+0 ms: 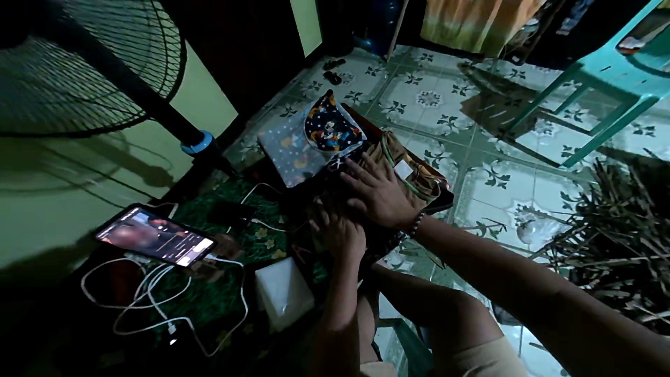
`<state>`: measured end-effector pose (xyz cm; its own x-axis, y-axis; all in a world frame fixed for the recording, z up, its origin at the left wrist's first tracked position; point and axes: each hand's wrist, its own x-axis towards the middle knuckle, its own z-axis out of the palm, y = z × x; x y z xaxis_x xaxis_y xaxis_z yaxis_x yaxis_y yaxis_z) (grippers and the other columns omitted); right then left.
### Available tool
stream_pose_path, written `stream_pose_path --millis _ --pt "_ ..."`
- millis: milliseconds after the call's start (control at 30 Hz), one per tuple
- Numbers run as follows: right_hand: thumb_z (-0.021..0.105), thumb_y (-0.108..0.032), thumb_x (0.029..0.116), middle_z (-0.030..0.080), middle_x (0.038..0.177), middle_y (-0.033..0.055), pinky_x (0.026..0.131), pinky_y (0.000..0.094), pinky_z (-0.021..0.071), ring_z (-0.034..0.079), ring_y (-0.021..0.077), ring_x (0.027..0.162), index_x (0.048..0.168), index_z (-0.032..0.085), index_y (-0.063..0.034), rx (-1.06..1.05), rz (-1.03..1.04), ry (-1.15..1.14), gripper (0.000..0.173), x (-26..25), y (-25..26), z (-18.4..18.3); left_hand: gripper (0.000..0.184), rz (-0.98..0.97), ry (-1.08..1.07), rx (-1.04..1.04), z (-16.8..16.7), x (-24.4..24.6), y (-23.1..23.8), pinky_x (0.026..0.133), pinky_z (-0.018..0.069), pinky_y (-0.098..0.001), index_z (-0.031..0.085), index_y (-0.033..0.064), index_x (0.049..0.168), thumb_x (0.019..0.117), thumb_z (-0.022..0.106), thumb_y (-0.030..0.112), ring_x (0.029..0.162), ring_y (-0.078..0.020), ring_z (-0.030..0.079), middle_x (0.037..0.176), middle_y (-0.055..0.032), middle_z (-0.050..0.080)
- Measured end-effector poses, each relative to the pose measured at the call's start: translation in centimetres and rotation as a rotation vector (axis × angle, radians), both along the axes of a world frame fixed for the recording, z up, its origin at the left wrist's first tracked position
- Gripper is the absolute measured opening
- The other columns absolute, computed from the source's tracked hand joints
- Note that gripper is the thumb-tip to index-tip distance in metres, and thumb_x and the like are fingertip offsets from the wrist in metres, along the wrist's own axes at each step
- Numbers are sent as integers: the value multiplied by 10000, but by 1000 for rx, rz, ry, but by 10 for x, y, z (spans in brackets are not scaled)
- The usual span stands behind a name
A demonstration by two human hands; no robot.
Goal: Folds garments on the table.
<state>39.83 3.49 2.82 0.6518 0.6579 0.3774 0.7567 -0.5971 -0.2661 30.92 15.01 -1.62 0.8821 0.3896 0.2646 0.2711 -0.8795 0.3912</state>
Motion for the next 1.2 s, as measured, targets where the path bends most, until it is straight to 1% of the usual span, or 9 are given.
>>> stream_pose_path --millis 167,367,500,633,733,833,967,1100,1200 --pt "268 -755 983 209 1713 -2 1164 784 23 80 350 1587 1617 322 -343 -161 -141 85 758 29 -18 -33 662 47 79 -8 -8 1 1 1204 83 -694 203 122 1644 1080 388 415 1588 -326 45 1724 -107 88" --pt "303 -751 981 202 1715 9 1132 818 37 91 401 1576 1615 300 -394 -202 -285 58 727 66 -42 -23 671 51 40 5 -13 3 5 1201 114 -684 223 124 1641 1069 407 422 1585 -332 70 1720 -114 108" --pt "304 -694 1021 185 1713 100 1113 843 22 64 470 1561 1639 255 -332 -143 -446 110 718 67 -87 -7 743 -69 -88 -214 -8 -9 13 1228 63 -650 139 86 1650 1070 438 441 1589 -321 11 1721 -155 1" --pt "312 -639 1040 142 1723 94 1160 795 56 54 397 1581 1655 219 -232 118 -401 43 744 12 -127 6 732 -162 -290 -371 -1 -76 12 1274 113 -571 165 85 1647 1066 435 441 1586 -305 81 1714 -160 89" --pt "312 -652 1015 161 1709 152 1212 731 68 81 416 1575 1633 272 -116 265 -246 99 820 -71 -156 -12 726 -217 -162 -483 -3 -158 14 1257 194 -562 233 9 1616 1060 458 418 1562 -338 193 1678 -221 200" --pt "426 -588 1002 249 1649 275 1187 736 156 175 528 1522 1576 366 -14 183 -213 261 814 -154 -174 -51 667 -199 121 -608 -24 -234 18 1243 282 -473 308 46 1603 1061 500 383 1509 -289 345 1626 -187 355" --pt "651 -158 962 231 1666 246 1143 782 189 208 516 1518 1588 375 -87 -242 -209 579 688 -219 -185 -73 568 50 202 -1156 -38 -290 15 1162 414 -427 367 66 1572 1073 519 293 1412 -244 480 1564 -170 445" --pt "551 -402 1024 437 1598 115 1168 714 209 305 400 1513 1472 565 -140 -526 -206 585 519 -241 -154 -42 526 125 136 -1364 -21 -310 8 1188 368 -416 441 -5 1508 1116 382 341 1405 -240 482 1524 -204 484" --pt "534 -422 1017 560 1470 172 1105 654 349 493 388 1384 1440 578 -98 -494 -179 621 535 -253 -114 -4 620 85 169 -1368 -16 -315 2 1215 314 -470 436 12 1523 1117 277 453 1455 -268 423 1557 -206 448"
